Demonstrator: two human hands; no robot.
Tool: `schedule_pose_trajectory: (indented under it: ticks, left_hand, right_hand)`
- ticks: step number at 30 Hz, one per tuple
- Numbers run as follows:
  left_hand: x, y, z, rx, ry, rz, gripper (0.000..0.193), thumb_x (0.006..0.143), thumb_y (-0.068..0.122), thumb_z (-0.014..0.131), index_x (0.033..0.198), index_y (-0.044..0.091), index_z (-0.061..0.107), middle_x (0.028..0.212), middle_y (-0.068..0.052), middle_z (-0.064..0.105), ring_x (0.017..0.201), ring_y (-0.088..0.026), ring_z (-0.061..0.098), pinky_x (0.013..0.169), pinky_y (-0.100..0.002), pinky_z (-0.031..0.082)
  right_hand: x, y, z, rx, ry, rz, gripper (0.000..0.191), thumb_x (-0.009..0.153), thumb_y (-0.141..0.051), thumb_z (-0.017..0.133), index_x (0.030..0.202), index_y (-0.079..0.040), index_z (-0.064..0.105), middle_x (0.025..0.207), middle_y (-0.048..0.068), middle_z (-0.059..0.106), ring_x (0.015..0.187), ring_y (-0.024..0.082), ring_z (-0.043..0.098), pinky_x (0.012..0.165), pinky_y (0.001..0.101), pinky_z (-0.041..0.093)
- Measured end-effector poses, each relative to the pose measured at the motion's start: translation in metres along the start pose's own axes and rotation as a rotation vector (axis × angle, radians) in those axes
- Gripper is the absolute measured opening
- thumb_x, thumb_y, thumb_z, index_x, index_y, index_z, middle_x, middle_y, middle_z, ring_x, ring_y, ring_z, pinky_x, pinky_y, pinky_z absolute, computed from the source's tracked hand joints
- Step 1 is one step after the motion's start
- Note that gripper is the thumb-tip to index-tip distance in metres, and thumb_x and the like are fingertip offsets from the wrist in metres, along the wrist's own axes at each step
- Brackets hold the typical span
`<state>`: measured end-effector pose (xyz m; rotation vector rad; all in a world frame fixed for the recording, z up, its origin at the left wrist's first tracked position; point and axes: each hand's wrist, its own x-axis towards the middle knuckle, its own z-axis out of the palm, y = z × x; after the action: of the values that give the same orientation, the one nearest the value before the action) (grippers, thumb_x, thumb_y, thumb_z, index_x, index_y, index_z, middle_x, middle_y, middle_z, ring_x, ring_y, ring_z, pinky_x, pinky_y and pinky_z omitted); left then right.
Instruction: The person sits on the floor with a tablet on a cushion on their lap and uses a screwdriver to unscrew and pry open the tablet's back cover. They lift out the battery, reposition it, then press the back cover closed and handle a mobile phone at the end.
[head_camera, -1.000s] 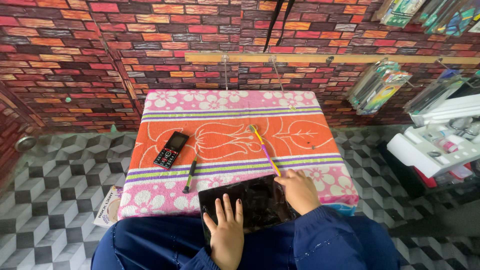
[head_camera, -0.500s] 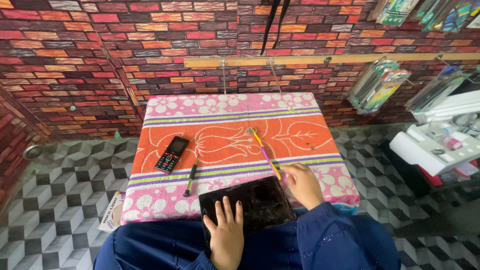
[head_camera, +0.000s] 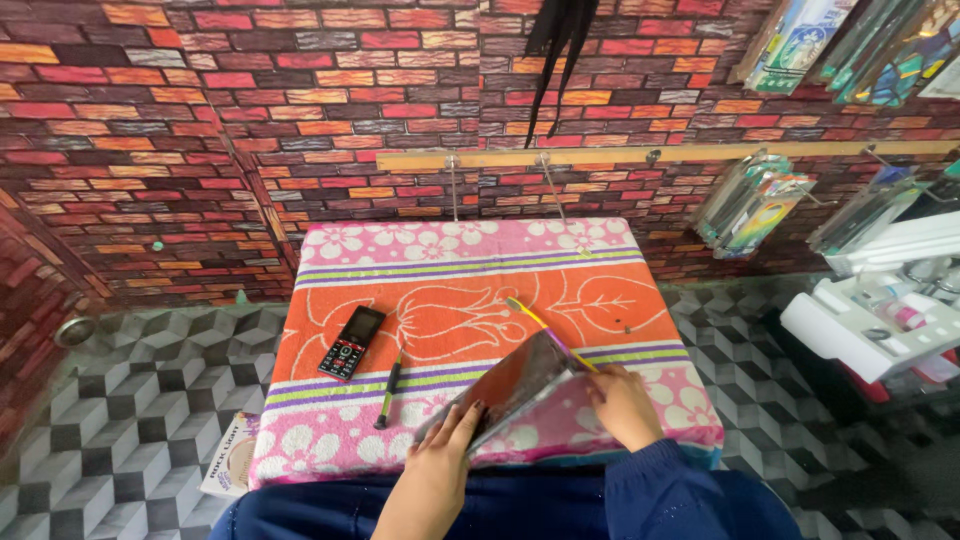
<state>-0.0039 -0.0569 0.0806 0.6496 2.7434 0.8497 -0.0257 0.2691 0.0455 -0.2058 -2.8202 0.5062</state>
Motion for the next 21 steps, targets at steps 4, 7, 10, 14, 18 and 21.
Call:
schedule_pose_trajectory:
  ticks: [4, 7, 10, 14, 18, 21]
  left_hand:
    - [0.011, -0.022, 0.001, -0.874, 0.175, 0.010, 0.055, 0.099, 0.015, 0.061, 0.153, 0.011, 0.048, 0.136, -0.019, 0.067, 0.131, -0.031, 0.058, 0.109, -0.036, 0.045]
    - [0.029, -0.036, 0.023, -1.373, 0.261, -0.003, 0.054, 0.097, 0.013, 0.062, 0.148, 0.002, 0.048, 0.142, -0.013, 0.064, 0.134, -0.023, 0.054, 0.112, -0.034, 0.038]
    - [0.051, -0.047, 0.038, -1.494, 0.273, -0.063, 0.055, 0.097, 0.014, 0.062, 0.148, -0.001, 0.047, 0.143, -0.012, 0.063, 0.135, -0.021, 0.055, 0.113, -0.033, 0.038]
    - [0.059, -0.042, 0.042, -1.702, 0.225, -0.253, 0.053, 0.097, 0.015, 0.062, 0.145, -0.003, 0.051, 0.136, -0.018, 0.065, 0.127, -0.026, 0.059, 0.108, -0.040, 0.044]
    - [0.074, -0.026, 0.031, -1.745, 0.122, -0.347, 0.052, 0.098, 0.024, 0.058, 0.145, 0.004, 0.051, 0.136, -0.014, 0.064, 0.122, -0.025, 0.062, 0.104, -0.041, 0.046]
    - [0.084, -0.018, 0.019, -1.492, 0.017, -0.251, 0.054, 0.101, 0.035, 0.052, 0.148, 0.010, 0.047, 0.138, -0.010, 0.064, 0.122, -0.019, 0.061, 0.101, -0.034, 0.048]
  right_hand:
    - [0.006, -0.018, -0.007, 0.065, 0.193, -0.024, 0.026, 0.075, -0.012, 0.073, 0.101, -0.011, 0.079, 0.116, 0.010, 0.071, 0.101, 0.038, 0.062, 0.089, 0.0463, 0.051]
    - [0.003, -0.030, -0.004, 0.331, 0.291, -0.148, 0.026, 0.090, -0.016, 0.070, 0.114, -0.010, 0.075, 0.117, 0.009, 0.073, 0.109, 0.032, 0.066, 0.094, 0.0396, 0.053]
    - [-0.013, -0.049, 0.020, 1.115, -0.053, 0.106, 0.036, 0.098, -0.017, 0.062, 0.133, -0.008, 0.067, 0.124, 0.015, 0.074, 0.118, 0.029, 0.067, 0.098, 0.0350, 0.053]
    - [-0.047, -0.078, 0.045, 0.973, -0.210, 0.210, 0.060, 0.092, -0.022, 0.066, 0.148, -0.016, 0.048, 0.131, 0.014, 0.068, 0.119, 0.026, 0.063, 0.096, 0.0373, 0.053]
    - [-0.056, -0.098, 0.043, 0.306, 0.041, -0.222, 0.076, 0.075, -0.031, 0.083, 0.142, -0.014, 0.054, 0.144, 0.016, 0.057, 0.136, 0.036, 0.049, 0.105, 0.0515, 0.031]
    - [-0.047, -0.115, 0.025, 0.338, 0.043, -0.369, 0.070, 0.082, -0.026, 0.079, 0.146, -0.010, 0.054, 0.154, 0.019, 0.052, 0.148, 0.040, 0.040, 0.117, 0.0503, 0.025]
